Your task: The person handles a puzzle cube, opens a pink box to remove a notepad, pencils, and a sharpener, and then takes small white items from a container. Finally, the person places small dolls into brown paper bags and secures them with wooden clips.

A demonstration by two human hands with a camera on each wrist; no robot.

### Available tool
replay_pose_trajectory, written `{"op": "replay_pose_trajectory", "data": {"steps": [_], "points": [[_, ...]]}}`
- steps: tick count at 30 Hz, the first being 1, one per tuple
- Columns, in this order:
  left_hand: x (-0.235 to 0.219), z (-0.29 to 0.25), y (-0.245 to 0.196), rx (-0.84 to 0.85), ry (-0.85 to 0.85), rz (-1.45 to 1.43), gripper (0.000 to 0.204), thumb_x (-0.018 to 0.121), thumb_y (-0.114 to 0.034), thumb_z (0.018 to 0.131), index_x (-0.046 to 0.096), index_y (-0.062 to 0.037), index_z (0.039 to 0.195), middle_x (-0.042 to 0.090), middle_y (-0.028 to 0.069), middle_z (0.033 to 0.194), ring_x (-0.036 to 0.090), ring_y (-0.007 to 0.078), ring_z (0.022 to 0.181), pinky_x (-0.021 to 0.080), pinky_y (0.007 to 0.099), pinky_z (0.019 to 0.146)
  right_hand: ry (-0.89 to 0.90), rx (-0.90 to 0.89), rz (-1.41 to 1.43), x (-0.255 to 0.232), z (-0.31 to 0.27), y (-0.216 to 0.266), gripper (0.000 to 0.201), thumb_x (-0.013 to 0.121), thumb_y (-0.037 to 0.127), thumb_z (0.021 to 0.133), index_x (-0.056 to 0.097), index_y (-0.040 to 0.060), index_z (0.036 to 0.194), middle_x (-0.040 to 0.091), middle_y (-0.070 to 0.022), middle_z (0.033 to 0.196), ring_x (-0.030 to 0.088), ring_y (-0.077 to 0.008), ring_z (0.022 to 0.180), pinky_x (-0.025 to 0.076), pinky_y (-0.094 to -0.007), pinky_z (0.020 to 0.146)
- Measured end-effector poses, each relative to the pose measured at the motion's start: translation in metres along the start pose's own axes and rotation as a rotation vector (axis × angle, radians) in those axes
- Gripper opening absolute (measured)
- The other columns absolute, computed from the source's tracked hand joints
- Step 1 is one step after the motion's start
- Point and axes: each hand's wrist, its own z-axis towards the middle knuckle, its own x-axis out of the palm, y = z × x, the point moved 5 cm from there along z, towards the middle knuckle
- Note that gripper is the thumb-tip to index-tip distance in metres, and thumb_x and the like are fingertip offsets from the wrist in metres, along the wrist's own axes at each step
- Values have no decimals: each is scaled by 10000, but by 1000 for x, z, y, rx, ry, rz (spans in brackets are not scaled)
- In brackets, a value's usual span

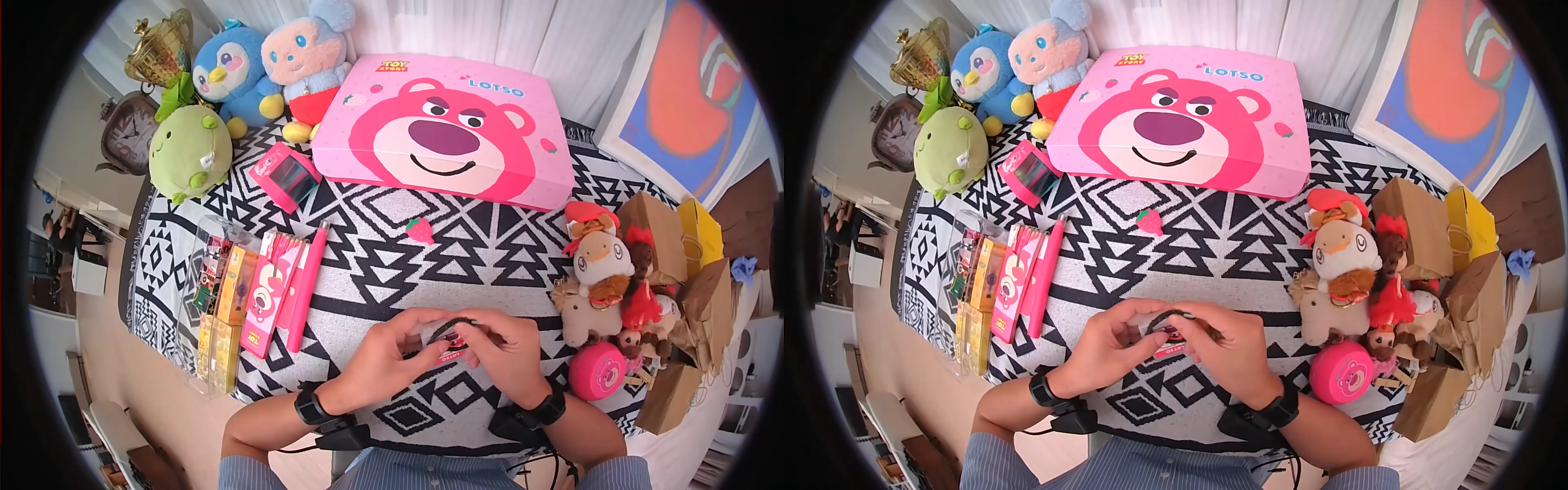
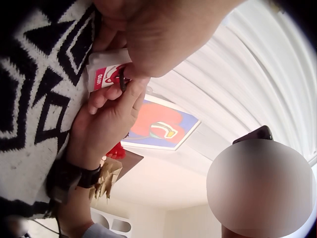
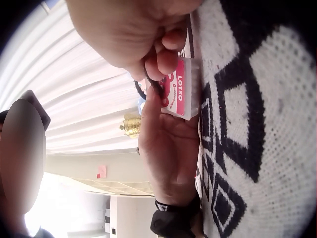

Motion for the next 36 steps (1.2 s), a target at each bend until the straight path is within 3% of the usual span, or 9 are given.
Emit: {"op": "replay_pose_trajectory", "data": {"steps": [4, 6, 10, 16, 24, 27, 29, 34, 36], "points": [[-7, 5, 4, -14, 19, -118, 354, 635, -3, 875, 533, 14, 1214, 634, 33, 1021, 599, 25, 754, 468, 160, 588, -71, 93, 166, -4, -2, -5, 129, 619, 63, 900, 649, -29, 985, 627, -24, 668, 551, -34, 543, 428, -179, 475], [-8, 4, 3, -49, 87, -72, 316, 586, -1, 906, 525, 30, 1214, 604, 50, 1096, 613, 85, 892, 516, 202, 739, -124, 74, 159, -7, -2, -8, 124, 613, 68, 906, 634, -42, 960, 626, -25, 666, 559, -35, 550, 431, -180, 477], [-11, 5, 5, -41, 119, -106, 293, 593, 4, 899, 550, 19, 1188, 588, 47, 1096, 594, 87, 929, 509, 206, 757, -69, 48, 143, -2, -1, -7, 114, 606, 71, 910, 616, -42, 918, 625, -25, 656, 570, -38, 555, 424, -184, 468], [-15, 7, -4, 209, 147, -84, 281, 607, 65, 855, 574, -2, 1126, 535, 68, 1108, 559, 120, 1012, 489, 226, 804, -12, 96, 118, -3, -4, -10, 139, 583, 96, 927, 587, -30, 869, 583, -5, 621, 529, -30, 522, 385, -192, 449], [-23, 7, 4, -14, 155, -336, 286, 667, 23, 821, 590, -7, 1095, 599, 75, 1076, 580, 144, 1005, 484, 294, 891, 120, 172, 136, 0, -1, -8, 190, 549, 139, 951, 579, -25, 859, 532, 6, 602, 486, -29, 518, 363, -198, 461], [-23, 8, 10, -24, 252, -312, 272, 627, 17, 866, 581, -6, 1134, 607, 62, 1095, 607, 108, 956, 516, 247, 819, 196, 186, 93, -1, 0, -6, 231, 524, 175, 971, 560, -18, 849, 564, -15, 675, 552, -67, 587, 444, -213, 531], [-25, 10, 9, 99, 203, -391, 272, 610, 9, 881, 558, -16, 1147, 616, 78, 1112, 619, 131, 964, 518, 276, 845, 245, 238, 74, 0, 0, -11, 218, 510, 168, 975, 550, -14, 861, 567, -19, 681, 552, -66, 598, 448, -216, 549], [-23, 13, 10, 61, 131, -596, 293, 554, 4, 916, 499, -34, 1201, 607, 101, 1131, 617, 171, 1007, 518, 313, 878, 275, 235, -24, -1, 2, -6, 217, 472, 167, 987, 508, -4, 857, 561, -31, 658, 537, -74, 588, 429, -233, 549], [-28, 16, 12, 62, 37, -551, 248, 562, -43, 921, 512, -36, 1163, 588, 108, 1147, 600, 217, 1063, 508, 406, 927, 290, 223, -67, -1, 2, -5, 222, 454, 172, 992, 489, 3, 853, 558, -37, 648, 531, -81, 586, 423, -243, 553]]}}
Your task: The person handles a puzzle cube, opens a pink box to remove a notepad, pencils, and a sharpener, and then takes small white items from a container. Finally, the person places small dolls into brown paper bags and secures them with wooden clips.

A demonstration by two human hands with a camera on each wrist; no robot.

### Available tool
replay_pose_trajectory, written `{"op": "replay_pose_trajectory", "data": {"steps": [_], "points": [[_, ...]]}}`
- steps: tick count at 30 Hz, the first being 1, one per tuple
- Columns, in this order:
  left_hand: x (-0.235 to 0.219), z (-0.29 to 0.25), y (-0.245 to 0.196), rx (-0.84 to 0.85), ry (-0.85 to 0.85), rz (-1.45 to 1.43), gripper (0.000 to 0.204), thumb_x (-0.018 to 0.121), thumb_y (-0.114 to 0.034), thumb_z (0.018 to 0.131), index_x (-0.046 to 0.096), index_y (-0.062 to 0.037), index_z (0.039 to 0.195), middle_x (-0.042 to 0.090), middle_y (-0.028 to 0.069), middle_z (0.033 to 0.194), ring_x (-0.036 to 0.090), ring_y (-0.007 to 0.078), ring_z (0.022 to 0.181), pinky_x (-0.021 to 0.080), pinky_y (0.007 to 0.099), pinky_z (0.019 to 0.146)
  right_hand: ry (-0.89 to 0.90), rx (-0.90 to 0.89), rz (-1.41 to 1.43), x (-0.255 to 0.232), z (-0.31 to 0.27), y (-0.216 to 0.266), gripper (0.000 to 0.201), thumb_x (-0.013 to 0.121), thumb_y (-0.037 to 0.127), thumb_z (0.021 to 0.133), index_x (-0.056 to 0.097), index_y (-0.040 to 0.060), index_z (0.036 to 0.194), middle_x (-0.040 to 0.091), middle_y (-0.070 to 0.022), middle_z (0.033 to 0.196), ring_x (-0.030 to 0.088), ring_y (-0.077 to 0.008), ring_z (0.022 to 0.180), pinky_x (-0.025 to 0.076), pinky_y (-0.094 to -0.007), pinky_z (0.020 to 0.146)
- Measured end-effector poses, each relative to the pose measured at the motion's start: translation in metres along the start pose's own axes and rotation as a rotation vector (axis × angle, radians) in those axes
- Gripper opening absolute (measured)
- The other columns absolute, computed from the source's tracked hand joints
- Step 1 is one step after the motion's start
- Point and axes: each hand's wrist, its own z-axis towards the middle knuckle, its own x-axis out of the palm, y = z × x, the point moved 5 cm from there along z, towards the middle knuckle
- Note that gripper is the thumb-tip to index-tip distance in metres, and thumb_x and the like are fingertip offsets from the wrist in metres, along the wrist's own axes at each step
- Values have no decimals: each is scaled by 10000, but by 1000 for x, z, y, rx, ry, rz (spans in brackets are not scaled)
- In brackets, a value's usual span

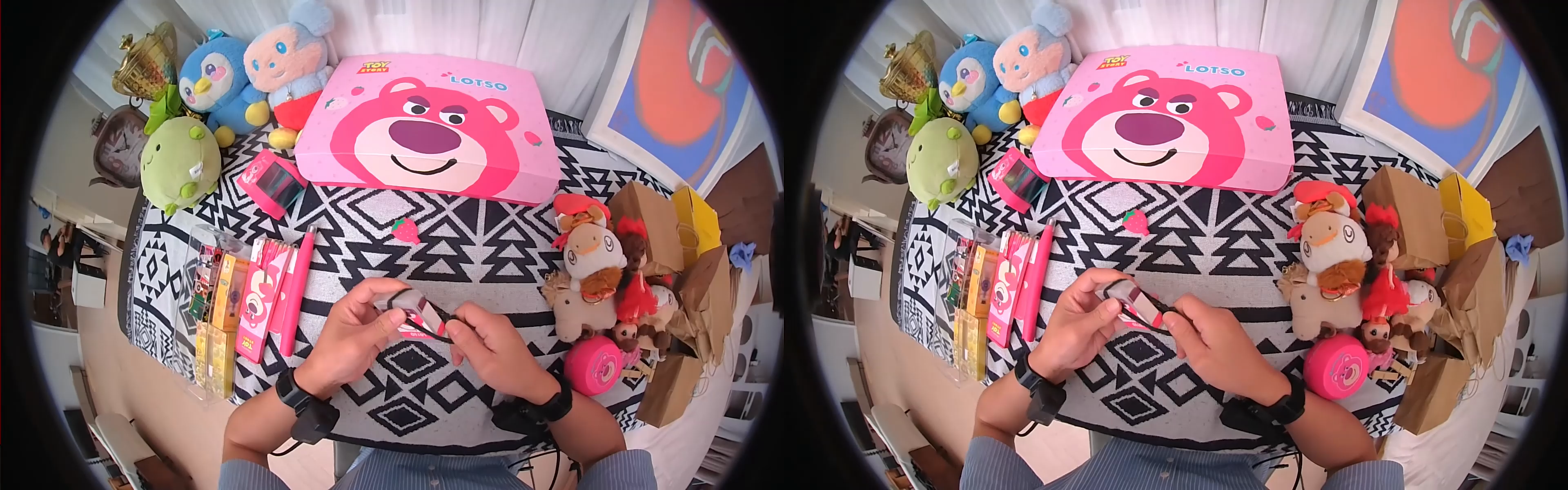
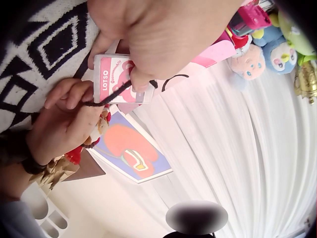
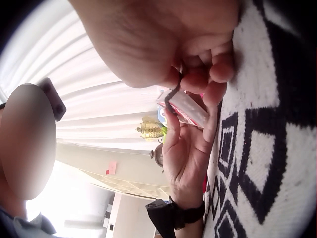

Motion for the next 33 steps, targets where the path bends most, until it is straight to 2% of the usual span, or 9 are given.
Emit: {"op": "replay_pose_trajectory", "data": {"steps": [1, 4, 12, 14, 15, 20, 27, 29, 33], "points": [[2, 1, -2, -1, -29, -1, 223, 534, -49, 936, 507, -33, 1157, 577, 123, 1160, 584, 245, 1097, 503, 446, 942, 13, -19, -27, 1, 0, 1, 239, 438, 190, 999, 471, 9, 847, 557, -44, 643, 527, -91, 585, 422, -252, 558], [6, 2, -6, -13, 14, -4, 229, 501, -63, 953, 481, -35, 1180, 565, 136, 1183, 573, 273, 1119, 497, 477, 946, 35, -38, -42, 2, 0, -1, 265, 406, 221, 1011, 444, 21, 841, 558, -52, 638, 521, -106, 587, 422, -265, 571], [7, 3, 3, -35, 19, -133, 258, 455, -173, 986, 443, -70, 1222, 511, 155, 1278, 539, 293, 1170, 473, 475, 975, 41, -128, -37, 8, -1, -2, 269, 369, 225, 1021, 441, 28, 853, 560, -53, 640, 518, -105, 578, 422, -264, 563], [10, 4, 9, -58, 35, -150, 255, 442, -181, 990, 447, -85, 1226, 493, 155, 1306, 497, 320, 1222, 445, 459, 1010, 5, -101, 0, 10, -1, 1, 246, 403, 210, 1005, 448, 18, 858, 549, -73, 619, 554, -186, 565, 429, -317, 556], [12, 3, 7, -54, 30, -153, 254, 438, -180, 991, 447, -89, 1228, 489, 158, 1312, 486, 330, 1233, 440, 459, 1015, 12, -103, 0, 11, -1, 0, 246, 403, 210, 1005, 448, 18, 858, 549, -73, 619, 554, -186, 565, 429, -317, 556], [15, 2, 8, -35, -1, -186, 253, 424, -181, 995, 449, -97, 1232, 506, 156, 1291, 456, 338, 1264, 439, 453, 1017, 38, -80, 59, 14, 0, -5, 247, 412, 204, 1002, 495, 10, 874, 560, -58, 632, 540, -138, 572, 434, -289, 563], [3, 5, 8, -7, -46, -147, 261, 436, -185, 994, 454, -67, 1227, 582, 133, 1154, 576, 302, 1125, 491, 422, 958, 94, -161, 94, 22, -4, -7, 214, 429, 180, 993, 550, 14, 932, 580, -46, 662, 548, -116, 584, 436, -262, 552], [2, 6, 4, 30, -87, -129, 262, 445, -175, 992, 453, -54, 1224, 587, 132, 1141, 593, 294, 1098, 497, 416, 950, 58, -187, 74, 20, -4, -8, 152, 500, 164, 965, 547, 19, 965, 596, -40, 707, 542, -89, 593, 440, -243, 554], [2, 5, 7, 23, -93, -76, 256, 470, -138, 981, 450, -40, 1217, 583, 127, 1139, 579, 285, 1122, 498, 409, 953, -45, -179, 112, 21, -2, -8, 192, 600, 153, 917, 517, 15, 1020, 608, -37, 757, 536, -62, 612, 436, -219, 548]]}}
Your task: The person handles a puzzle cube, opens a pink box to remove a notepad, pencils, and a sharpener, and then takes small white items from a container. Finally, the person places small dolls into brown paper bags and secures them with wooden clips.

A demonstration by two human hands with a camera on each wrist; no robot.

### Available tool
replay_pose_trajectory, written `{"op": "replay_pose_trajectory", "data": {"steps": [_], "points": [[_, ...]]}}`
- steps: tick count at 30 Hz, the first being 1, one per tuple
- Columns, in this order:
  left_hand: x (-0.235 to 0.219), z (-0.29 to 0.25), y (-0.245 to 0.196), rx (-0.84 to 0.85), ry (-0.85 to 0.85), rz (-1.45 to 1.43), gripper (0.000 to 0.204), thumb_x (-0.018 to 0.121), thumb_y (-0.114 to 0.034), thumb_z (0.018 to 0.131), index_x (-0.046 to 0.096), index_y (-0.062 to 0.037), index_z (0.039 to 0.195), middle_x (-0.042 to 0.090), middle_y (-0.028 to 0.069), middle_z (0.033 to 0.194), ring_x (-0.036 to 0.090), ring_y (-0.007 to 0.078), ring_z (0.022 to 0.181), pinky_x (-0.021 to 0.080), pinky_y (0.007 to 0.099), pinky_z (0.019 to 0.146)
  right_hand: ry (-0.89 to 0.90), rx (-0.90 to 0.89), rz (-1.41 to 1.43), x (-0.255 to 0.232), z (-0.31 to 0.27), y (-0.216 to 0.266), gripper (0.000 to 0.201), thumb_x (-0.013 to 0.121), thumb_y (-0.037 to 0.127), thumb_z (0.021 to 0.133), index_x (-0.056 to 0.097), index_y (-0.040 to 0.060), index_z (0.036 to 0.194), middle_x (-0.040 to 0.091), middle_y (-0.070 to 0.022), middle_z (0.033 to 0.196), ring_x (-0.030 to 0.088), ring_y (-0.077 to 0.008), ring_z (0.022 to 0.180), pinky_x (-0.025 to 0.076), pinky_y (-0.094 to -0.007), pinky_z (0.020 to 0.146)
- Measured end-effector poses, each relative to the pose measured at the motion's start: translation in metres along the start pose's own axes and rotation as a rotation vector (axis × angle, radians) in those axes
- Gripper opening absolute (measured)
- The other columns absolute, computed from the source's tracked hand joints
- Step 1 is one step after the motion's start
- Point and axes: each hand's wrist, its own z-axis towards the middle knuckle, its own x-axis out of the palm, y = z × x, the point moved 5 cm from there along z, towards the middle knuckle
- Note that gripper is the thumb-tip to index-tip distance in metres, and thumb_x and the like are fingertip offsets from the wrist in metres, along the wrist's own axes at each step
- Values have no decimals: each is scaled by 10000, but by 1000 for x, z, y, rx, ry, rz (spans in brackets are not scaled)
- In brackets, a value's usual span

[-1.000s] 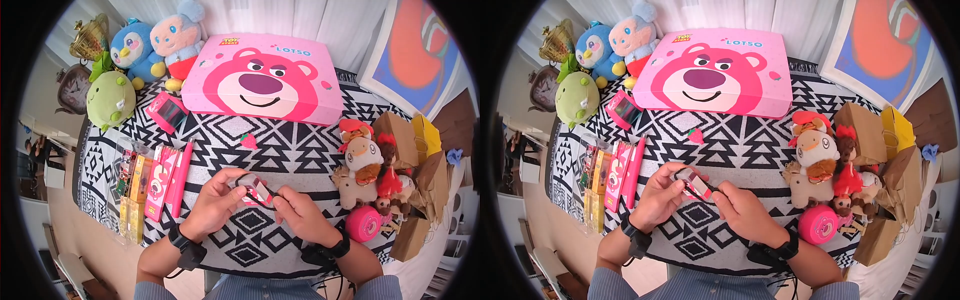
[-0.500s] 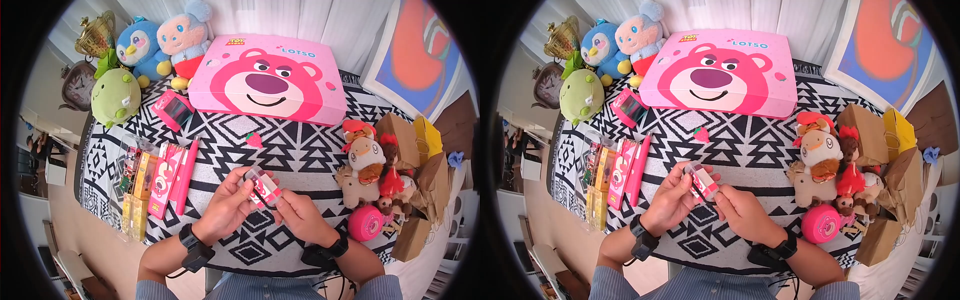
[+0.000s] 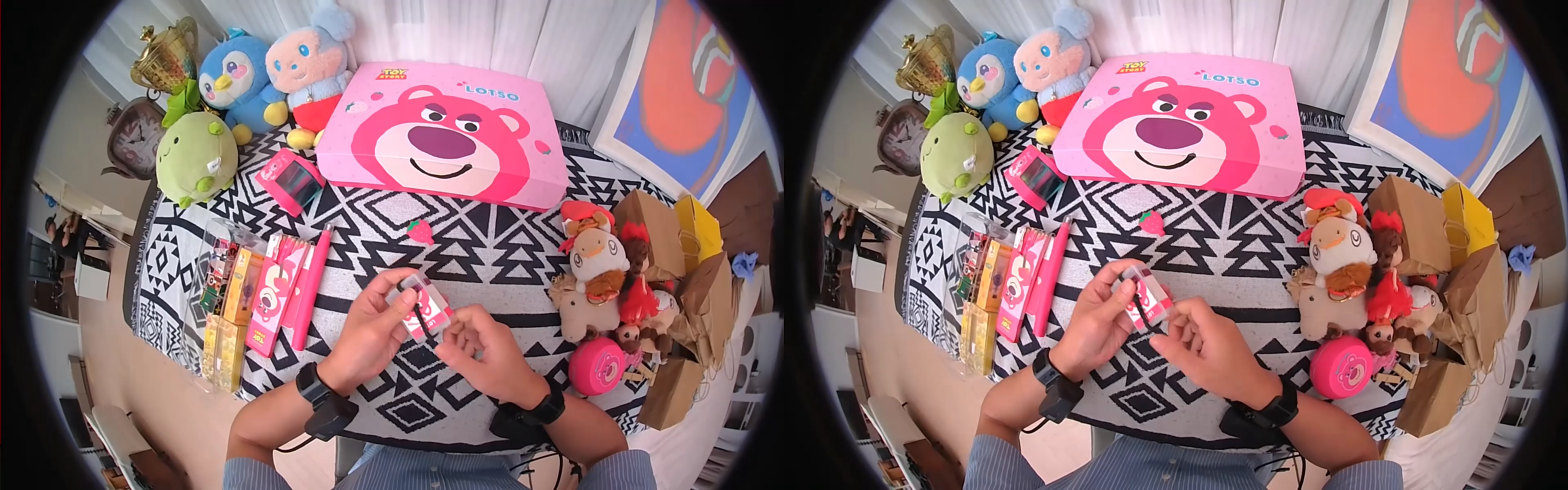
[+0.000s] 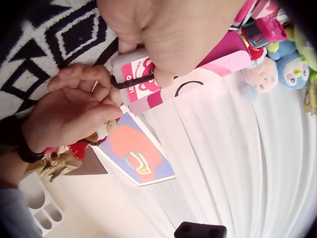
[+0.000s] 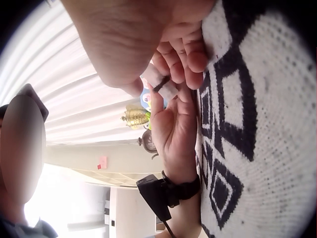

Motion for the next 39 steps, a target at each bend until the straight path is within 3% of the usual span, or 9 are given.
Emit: {"op": "replay_pose_trajectory", "data": {"steps": [6, 8, 14, 17, 21, 27, 30, 33, 39], "points": [[13, -2, 0, -57, 114, -43, 250, 460, -143, 990, 450, -11, 1202, 544, 197, 1236, 581, 243, 1102, 497, 375, 939, -43, -35, -153, -1, 2, 1, 348, 677, 86, 857, 459, 4, 1115, 639, -40, 883, 551, -21, 681, 430, -174, 550], [16, -3, 0, -82, 132, 10, 258, 468, -146, 988, 458, -8, 1206, 548, 184, 1241, 580, 230, 1102, 490, 363, 943, -99, -88, -55, -2, 2, 4, 315, 692, 113, 855, 483, 9, 1066, 594, -1, 741, 499, -7, 578, 398, -180, 501], [19, 0, -2, -139, 173, 232, 280, 545, -101, 942, 510, 28, 1189, 504, 176, 1325, 575, 220, 1122, 465, 349, 975, -176, -92, 47, -5, 2, -1, 278, 697, 98, 847, 521, 19, 1047, 564, 29, 713, 473, 3, 593, 381, -172, 511], [18, 2, -7, -46, 185, 383, 331, 614, -126, 908, 524, 21, 1191, 526, 137, 1308, 569, 184, 1113, 459, 317, 965, -189, -101, 7, -9, 1, -5, 259, 682, 88, 857, 537, 14, 1058, 546, 32, 729, 466, -3, 607, 381, -176, 517], [13, 4, -1, -92, 188, 395, 331, 644, -42, 873, 537, -11, 1185, 603, 55, 1152, 586, 113, 1027, 470, 270, 914, -245, -131, 279, -11, 3, 1, 210, 633, 68, 893, 509, 5, 1051, 551, 32, 835, 455, 17, 672, 369, -155, 542], [6, 8, 3, -75, 182, 543, 280, 641, -77, 888, 584, -26, 1158, 632, -1, 1053, 577, 50, 914, 468, 204, 808, -219, -257, 5, -14, 4, -2, 310, 691, 129, 851, 508, 12, 1072, 457, -24, 925, 447, -43, 700, 400, -185, 581], [3, 9, 4, -97, 118, 609, 195, 602, -199, 938, 609, -30, 1037, 590, -63, 844, 499, -11, 753, 401, 157, 623, -218, -260, -56, -15, 3, 6, 339, 684, 120, 848, 529, 22, 1134, 475, -40, 979, 465, -50, 716, 418, -190, 600], [10, 8, 6, -113, 82, 383, 230, 570, -182, 953, 553, -10, 1106, 613, -7, 921, 578, 38, 822, 488, 196, 733, -220, -247, -85, -15, 2, 5, 328, 679, 113, 846, 546, 20, 1131, 492, -42, 991, 478, -51, 720, 419, -188, 599], [7, 14, 8, -91, 231, 418, 214, 555, -152, 958, 531, -5, 1112, 623, 27, 960, 605, 74, 872, 506, 221, 780, -227, -259, -103, -16, 2, 10, 335, 688, 132, 839, 562, 14, 1125, 557, -30, 963, 504, -56, 726, 422, -201, 592]]}}
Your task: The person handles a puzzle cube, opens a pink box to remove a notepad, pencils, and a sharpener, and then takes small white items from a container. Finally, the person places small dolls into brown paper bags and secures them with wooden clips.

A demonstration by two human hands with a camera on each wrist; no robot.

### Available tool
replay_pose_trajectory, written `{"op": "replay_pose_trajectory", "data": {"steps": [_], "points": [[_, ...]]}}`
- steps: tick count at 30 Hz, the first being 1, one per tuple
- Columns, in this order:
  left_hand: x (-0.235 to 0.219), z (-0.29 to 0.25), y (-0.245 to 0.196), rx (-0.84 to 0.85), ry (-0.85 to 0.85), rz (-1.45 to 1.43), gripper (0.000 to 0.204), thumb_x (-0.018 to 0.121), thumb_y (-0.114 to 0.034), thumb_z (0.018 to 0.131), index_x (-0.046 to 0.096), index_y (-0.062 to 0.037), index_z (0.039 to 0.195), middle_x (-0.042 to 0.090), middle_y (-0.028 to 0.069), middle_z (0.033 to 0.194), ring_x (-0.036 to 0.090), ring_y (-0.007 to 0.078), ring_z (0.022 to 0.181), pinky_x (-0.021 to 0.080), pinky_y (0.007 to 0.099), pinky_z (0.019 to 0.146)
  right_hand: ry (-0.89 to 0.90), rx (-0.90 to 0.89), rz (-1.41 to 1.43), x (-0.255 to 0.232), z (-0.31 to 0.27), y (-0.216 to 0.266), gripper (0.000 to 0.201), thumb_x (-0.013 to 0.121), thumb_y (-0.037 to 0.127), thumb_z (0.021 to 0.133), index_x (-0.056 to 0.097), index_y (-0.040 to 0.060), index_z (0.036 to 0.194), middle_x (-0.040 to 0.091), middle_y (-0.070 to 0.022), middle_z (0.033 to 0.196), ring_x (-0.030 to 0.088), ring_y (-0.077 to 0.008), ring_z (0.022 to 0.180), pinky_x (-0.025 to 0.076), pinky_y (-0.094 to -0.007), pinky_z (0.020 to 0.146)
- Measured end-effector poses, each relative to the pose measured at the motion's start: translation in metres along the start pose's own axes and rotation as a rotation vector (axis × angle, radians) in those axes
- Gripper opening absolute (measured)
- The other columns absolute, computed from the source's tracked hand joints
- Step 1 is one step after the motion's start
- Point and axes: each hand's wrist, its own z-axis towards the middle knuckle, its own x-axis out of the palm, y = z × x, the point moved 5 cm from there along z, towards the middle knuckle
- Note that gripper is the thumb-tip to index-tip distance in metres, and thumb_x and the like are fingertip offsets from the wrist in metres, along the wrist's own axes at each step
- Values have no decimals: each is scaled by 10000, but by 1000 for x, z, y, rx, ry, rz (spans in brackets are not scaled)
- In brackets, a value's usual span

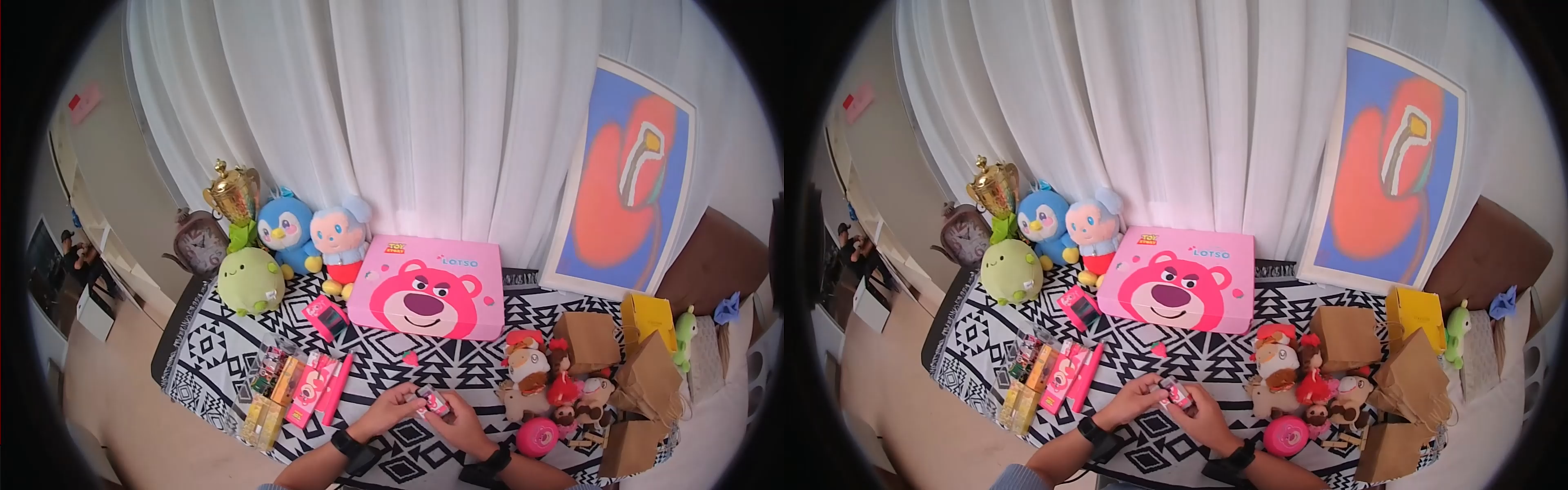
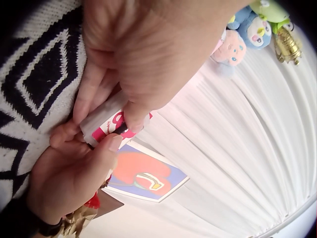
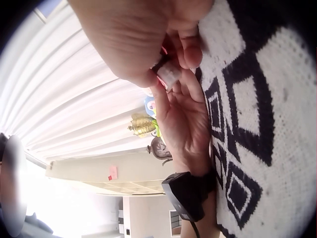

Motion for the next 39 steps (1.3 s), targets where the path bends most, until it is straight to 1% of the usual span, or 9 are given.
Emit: {"op": "replay_pose_trajectory", "data": {"steps": [8, 10, 15, 20, 22, 27, 32, 35, 39], "points": [[4, -2, -2, -30, -54, -4, 247, 462, -221, 1001, 537, -3, 1091, 572, 37, 1028, 580, 93, 943, 507, 243, 850, -20, 129, 41, -1, -4, -16, 305, 648, 118, 867, 538, 0, 1126, 594, -44, 925, 566, -74, 705, 465, -211, 575], [4, -2, -1, -29, -54, -27, 269, 444, -228, 1006, 509, 3, 1127, 557, 63, 1066, 583, 123, 975, 506, 271, 899, -26, 205, 212, -2, -4, -19, 322, 576, 58, 910, 451, -22, 1197, 602, -87, 941, 619, -122, 710, 525, -249, 564], [-1, -1, -15, -69, -91, -109, 349, 486, -261, 988, 458, 40, 1164, 580, 143, 1084, 622, 223, 1000, 512, 330, 912, -83, 167, 305, -4, 3, -15, 341, 566, 57, 921, 433, -21, 1225, 617, -100, 956, 636, -134, 723, 516, -246, 556], [-45, 24, -64, 117, -412, -192, 405, 600, -292, 923, 514, 55, 1114, 585, 150, 1083, 604, 234, 993, 492, 333, 887, -25, 219, 263, 0, 0, -19, 320, 578, 86, 926, 492, -4, 1221, 635, -70, 890, 618, -100, 676, 489, -227, 547], [-61, 41, -76, 113, -513, -338, 428, 578, -262, 930, 482, 76, 1175, 532, 221, 1192, 538, 312, 1147, 447, 409, 979, 18, 211, 191, 1, 1, -16, 288, 580, 86, 926, 503, -3, 1188, 623, -57, 844, 622, -105, 672, 496, -231, 545], [-50, 59, -93, 54, -564, -551, 529, 594, -281, 906, 394, 78, 1239, 436, 260, 1232, 501, 390, 1119, 413, 477, 1005, 18, 202, 133, 2, 0, -18, 308, 606, 139, 917, 529, 6, 1184, 636, -44, 813, 613, -84, 636, 487, -225, 526], [-42, 64, -113, 179, -461, -677, 419, 579, -210, 903, 421, 70, 1170, 482, 205, 1095, 522, 392, 1112, 459, 476, 970, 9, 182, 116, 2, 2, -13, 293, 605, 145, 918, 535, 11, 1170, 634, -43, 808, 612, -81, 634, 491, -224, 525], [-26, 53, -159, 456, -201, -657, 303, 476, -146, 939, 433, 84, 1132, 480, 239, 1191, 498, 357, 1160, 405, 461, 1042, 5, 213, 93, 2, 1, -9, 292, 606, 146, 917, 535, 11, 1166, 630, -39, 802, 612, -80, 637, 492, -225, 521], [-14, 56, -189, 591, 82, -768, 505, 437, -223, 965, 335, 138, 1302, 354, 299, 1389, 364, 392, 1315, 293, 470, 1120, -3, 239, 62, 4, 0, -14, 305, 606, 153, 919, 526, 10, 1176, 627, -34, 802, 610, -77, 641, 494, -226, 518]]}}
